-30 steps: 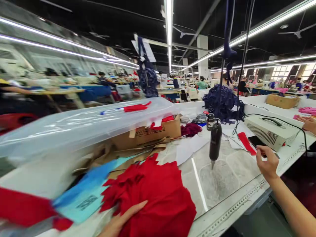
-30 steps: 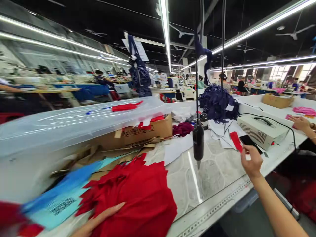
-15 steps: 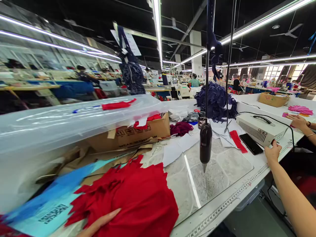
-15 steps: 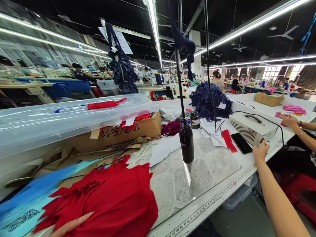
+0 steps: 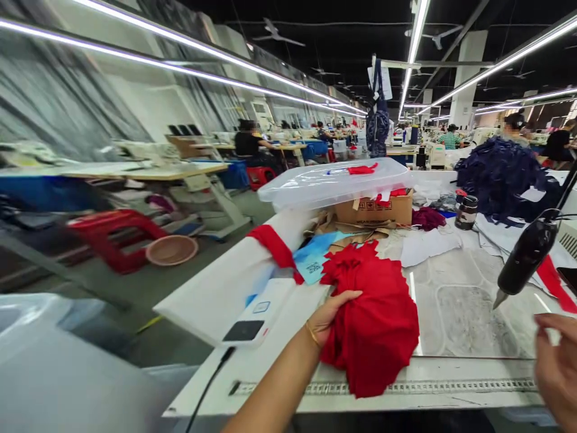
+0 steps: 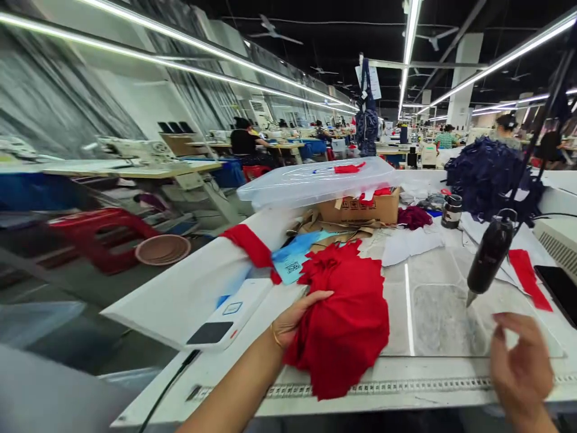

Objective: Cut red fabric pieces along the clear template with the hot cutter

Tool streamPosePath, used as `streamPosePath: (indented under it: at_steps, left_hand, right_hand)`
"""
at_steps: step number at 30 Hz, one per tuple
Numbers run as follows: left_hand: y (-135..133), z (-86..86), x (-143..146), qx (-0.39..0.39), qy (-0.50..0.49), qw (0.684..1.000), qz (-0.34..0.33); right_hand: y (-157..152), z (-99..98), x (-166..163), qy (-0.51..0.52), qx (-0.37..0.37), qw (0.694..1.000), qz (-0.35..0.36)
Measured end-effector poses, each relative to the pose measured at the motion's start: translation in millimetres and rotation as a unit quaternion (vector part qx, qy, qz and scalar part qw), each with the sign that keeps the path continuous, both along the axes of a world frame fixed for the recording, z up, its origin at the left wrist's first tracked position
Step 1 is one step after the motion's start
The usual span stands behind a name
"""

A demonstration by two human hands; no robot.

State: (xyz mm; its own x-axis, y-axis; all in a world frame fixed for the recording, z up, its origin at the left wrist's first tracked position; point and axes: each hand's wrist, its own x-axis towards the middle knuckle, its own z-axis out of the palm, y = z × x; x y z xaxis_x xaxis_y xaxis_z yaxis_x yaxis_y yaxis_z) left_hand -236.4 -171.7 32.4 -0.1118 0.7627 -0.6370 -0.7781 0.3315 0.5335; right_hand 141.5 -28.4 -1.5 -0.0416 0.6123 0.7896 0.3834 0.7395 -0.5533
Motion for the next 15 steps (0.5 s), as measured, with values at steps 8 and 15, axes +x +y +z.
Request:
streamPosePath:
  at_steps: [8,15]
  left_hand:
    - [-2,-4.5,3,0.063,-0.034,0.997,-0.036]
    - [-4,-7.5,5,0.106,-0.044,0.991,-0.062]
  right_hand:
    - [-34,23.2,-154,-0.161,-0.385,0.849,0.325]
    - [-47,25.8,-203,-0.23,-0.278,0.872,0.331]
